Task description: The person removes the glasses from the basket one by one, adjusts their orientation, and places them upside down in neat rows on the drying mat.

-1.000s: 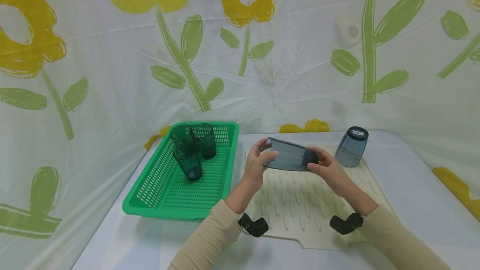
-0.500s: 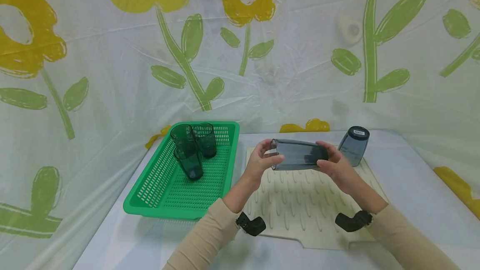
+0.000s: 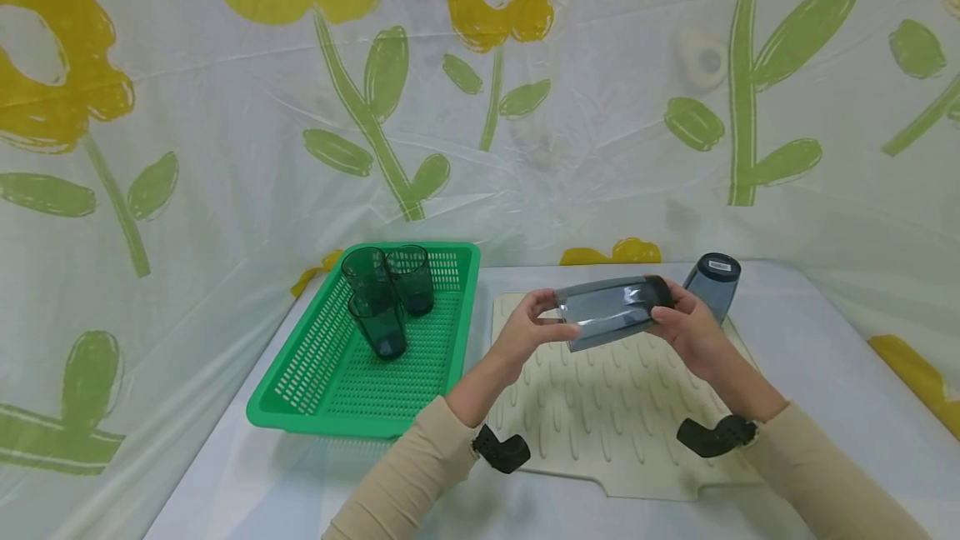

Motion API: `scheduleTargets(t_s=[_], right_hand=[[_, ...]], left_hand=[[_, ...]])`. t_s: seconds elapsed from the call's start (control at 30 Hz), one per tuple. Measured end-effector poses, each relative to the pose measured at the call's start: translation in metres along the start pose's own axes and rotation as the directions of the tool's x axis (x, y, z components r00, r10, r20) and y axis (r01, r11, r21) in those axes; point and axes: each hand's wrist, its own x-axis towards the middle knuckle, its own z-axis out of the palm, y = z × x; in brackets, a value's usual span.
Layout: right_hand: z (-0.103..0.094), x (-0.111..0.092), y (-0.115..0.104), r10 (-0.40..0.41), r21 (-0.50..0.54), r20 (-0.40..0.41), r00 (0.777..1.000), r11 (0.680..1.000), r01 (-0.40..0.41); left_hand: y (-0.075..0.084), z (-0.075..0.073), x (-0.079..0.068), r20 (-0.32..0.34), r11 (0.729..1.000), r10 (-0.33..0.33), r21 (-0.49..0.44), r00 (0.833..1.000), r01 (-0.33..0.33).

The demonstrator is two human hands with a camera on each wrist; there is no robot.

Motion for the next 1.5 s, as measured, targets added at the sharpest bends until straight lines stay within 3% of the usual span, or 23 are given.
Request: scheduleTargets(t_s=[0.17, 0.37, 0.7, 0.8, 1.03, 1.27, 1.5], right_hand=[[-0.002, 0.000, -0.003, -0.020, 0.005, -0.011, 1.000, 1.000, 0.020], [-0.005, 0.000, -0.009, -0.013, -0.131, -0.033, 0.999, 0.991, 0.009], [-0.023, -0.010, -0.029, 0.051, -0.387, -0.100, 0.994, 0.918, -0.086], [-0.034, -0.013, -0.034, 0.077, -0.477, -0.152, 0.985, 0.867, -0.142], [-0.054, -0.022, -0.043, 0.090, -0.677, -0.220, 0.971, 0.703, -0.218], [-0.065, -0.023, -0.057, 0.151, -0.808, -0.285, 0.946, 0.493, -0.322], [-0.081, -0.028, -0.064, 0.187, -0.835, -0.325, 0.927, 0.404, -0.374]], left_hand=[[-0.002, 0.002, -0.001, 0.030, 0.999, -0.021, 0.032, 0.999, 0.020], [-0.006, 0.003, -0.001, 0.029, 0.996, -0.055, 0.068, 0.998, 0.053], [-0.003, -0.005, -0.007, -0.080, 0.981, -0.053, 0.180, 0.995, 0.067], [0.003, -0.010, -0.011, -0.112, 0.977, -0.042, 0.204, 0.993, 0.065], [0.016, -0.023, -0.018, -0.124, 0.970, -0.032, 0.236, 0.992, 0.061], [0.022, -0.041, -0.026, -0.154, 0.959, -0.040, 0.271, 0.987, 0.081], [0.028, -0.063, -0.034, -0.225, 0.962, -0.031, 0.257, 0.974, 0.090]])
